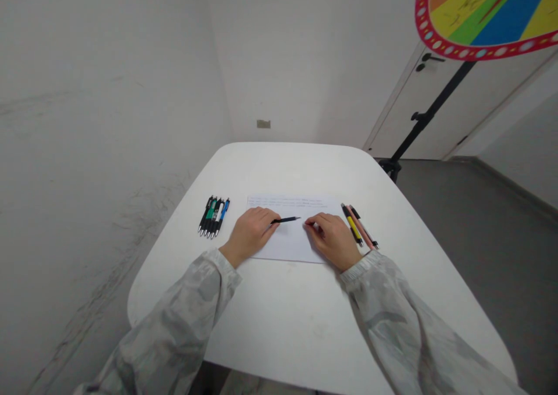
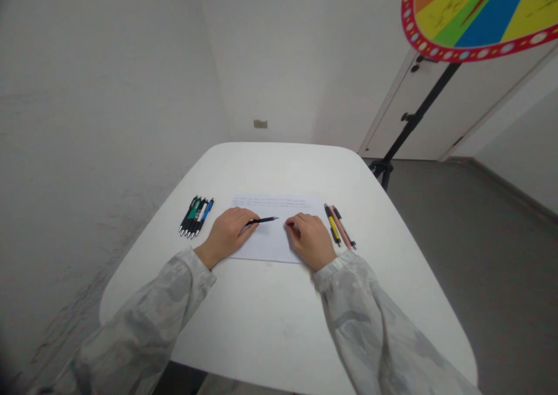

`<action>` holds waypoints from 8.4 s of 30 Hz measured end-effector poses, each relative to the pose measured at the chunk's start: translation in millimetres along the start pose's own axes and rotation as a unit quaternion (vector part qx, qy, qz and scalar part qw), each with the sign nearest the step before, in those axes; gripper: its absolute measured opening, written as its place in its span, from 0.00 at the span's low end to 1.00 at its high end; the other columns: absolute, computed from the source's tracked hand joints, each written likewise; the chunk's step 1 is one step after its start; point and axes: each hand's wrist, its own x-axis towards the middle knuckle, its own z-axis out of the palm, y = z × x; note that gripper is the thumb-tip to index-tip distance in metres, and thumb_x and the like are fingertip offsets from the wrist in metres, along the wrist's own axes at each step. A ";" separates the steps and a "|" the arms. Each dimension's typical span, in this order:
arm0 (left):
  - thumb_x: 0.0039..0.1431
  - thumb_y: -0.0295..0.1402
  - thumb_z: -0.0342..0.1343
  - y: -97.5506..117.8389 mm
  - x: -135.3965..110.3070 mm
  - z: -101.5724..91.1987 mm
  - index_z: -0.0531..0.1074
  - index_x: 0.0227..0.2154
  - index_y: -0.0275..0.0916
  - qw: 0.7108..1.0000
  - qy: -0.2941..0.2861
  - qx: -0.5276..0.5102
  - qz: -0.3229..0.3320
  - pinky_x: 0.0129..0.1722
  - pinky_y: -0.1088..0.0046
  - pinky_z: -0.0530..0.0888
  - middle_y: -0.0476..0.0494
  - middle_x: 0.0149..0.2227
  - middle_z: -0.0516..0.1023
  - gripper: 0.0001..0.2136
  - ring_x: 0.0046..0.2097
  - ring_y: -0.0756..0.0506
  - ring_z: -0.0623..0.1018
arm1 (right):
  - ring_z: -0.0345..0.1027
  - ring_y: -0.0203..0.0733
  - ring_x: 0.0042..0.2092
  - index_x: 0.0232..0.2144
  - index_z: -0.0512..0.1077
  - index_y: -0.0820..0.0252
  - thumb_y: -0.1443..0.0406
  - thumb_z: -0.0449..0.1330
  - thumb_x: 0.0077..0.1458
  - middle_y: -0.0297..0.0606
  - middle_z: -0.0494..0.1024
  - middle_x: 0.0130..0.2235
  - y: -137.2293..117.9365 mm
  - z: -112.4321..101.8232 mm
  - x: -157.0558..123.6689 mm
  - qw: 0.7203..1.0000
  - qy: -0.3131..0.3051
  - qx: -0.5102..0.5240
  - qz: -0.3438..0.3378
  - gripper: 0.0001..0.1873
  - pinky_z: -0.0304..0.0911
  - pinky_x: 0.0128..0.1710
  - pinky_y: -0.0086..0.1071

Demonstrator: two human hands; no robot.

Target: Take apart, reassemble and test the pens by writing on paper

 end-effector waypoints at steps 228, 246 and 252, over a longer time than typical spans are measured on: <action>0.76 0.36 0.58 17.5 3.1 7.4 0.81 0.53 0.42 0.991 0.026 -0.130 -0.027 0.47 0.62 0.75 0.41 0.43 0.86 0.10 0.44 0.42 0.83 | 0.78 0.47 0.47 0.43 0.79 0.51 0.50 0.65 0.69 0.39 0.82 0.43 -11.7 -6.8 12.0 0.880 0.179 0.419 0.135 0.13 0.75 0.53 0.48; 0.77 0.38 0.55 4.9 -2.2 5.7 0.81 0.39 0.41 0.990 0.078 -0.077 -0.090 0.40 0.66 0.71 0.45 0.31 0.81 0.13 0.33 0.46 0.78 | 0.37 0.32 0.18 0.23 0.42 0.53 0.53 0.57 0.63 0.24 0.44 0.19 -26.1 -31.3 82.3 0.487 0.202 0.808 0.262 0.29 0.44 0.13 0.28; 0.77 0.38 0.55 3.5 -2.9 6.5 0.82 0.40 0.42 0.988 0.094 -0.067 -0.104 0.39 0.67 0.70 0.45 0.32 0.81 0.13 0.33 0.46 0.77 | 0.34 0.33 0.19 0.22 0.40 0.53 0.56 0.59 0.57 0.24 0.41 0.18 -13.4 -32.4 70.4 0.484 0.234 0.801 0.264 0.29 0.43 0.13 0.29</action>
